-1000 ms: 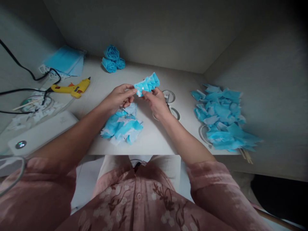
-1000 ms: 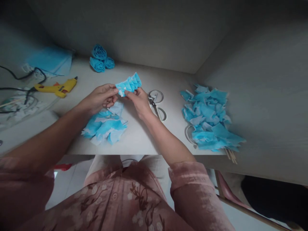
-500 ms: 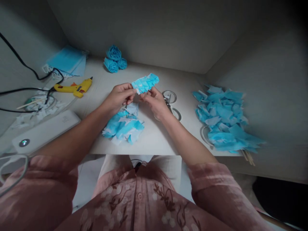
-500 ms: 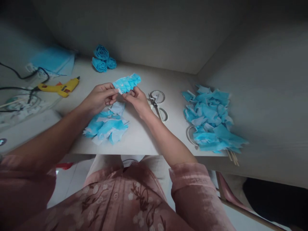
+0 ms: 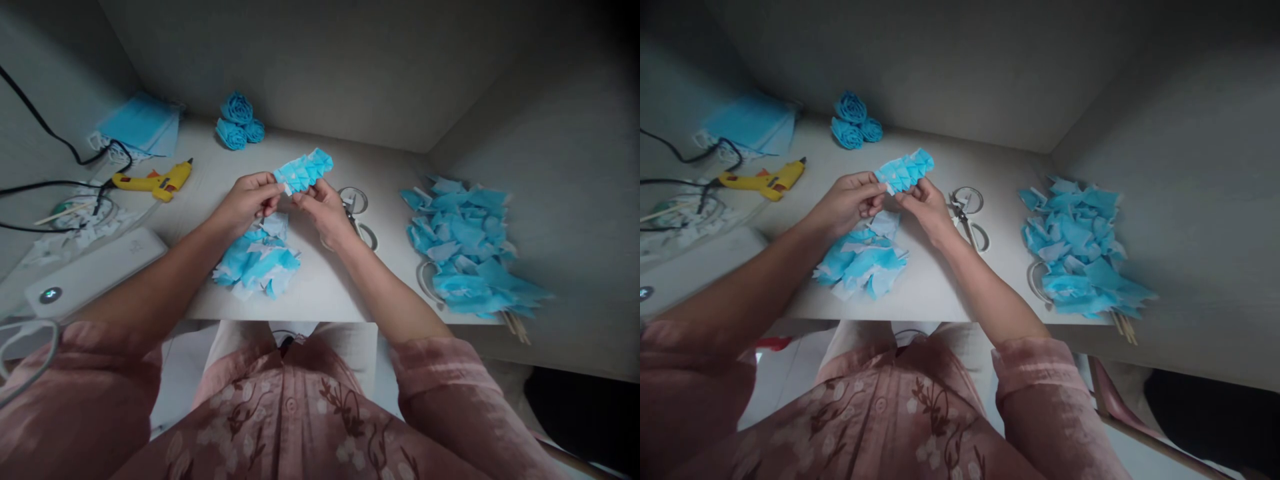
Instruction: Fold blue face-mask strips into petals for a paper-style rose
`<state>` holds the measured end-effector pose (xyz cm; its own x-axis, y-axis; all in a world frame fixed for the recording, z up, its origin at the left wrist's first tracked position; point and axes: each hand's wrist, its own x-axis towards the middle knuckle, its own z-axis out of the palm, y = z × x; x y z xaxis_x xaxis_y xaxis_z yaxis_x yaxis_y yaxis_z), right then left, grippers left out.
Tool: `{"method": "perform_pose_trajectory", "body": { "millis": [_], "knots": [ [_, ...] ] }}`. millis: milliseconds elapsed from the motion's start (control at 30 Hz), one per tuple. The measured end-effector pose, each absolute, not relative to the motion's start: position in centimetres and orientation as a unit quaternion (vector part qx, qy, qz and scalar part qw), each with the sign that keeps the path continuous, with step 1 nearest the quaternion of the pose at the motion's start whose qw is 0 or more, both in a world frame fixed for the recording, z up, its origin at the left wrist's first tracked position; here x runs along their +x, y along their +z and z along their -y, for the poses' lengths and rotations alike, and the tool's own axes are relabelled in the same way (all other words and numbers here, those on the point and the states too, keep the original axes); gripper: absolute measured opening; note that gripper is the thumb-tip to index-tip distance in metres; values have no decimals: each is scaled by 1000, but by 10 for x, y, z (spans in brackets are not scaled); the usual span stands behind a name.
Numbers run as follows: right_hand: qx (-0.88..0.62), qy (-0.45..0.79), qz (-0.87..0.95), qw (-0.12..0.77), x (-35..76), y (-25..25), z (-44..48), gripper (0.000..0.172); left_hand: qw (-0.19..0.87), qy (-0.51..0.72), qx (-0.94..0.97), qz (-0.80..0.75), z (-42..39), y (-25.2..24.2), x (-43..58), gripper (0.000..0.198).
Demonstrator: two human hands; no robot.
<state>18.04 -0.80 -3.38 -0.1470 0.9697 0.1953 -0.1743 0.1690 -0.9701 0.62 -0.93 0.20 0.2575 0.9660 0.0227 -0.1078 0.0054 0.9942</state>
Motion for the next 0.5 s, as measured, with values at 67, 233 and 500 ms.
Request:
{"method": "perform_pose_trajectory", "body": {
  "millis": [67,233,500],
  "knots": [
    [-370,526,543,539,181,-34,8,39,587,458,537,-396,9,1,6,27],
    [-369,523,548,539,181,-34,7,43,592,461,535,-389,7,-1,5,27],
    [-381,490,542,566,183,-42,-3,47,378,552,605,-432,3,-6,8,7]
  ]
}}
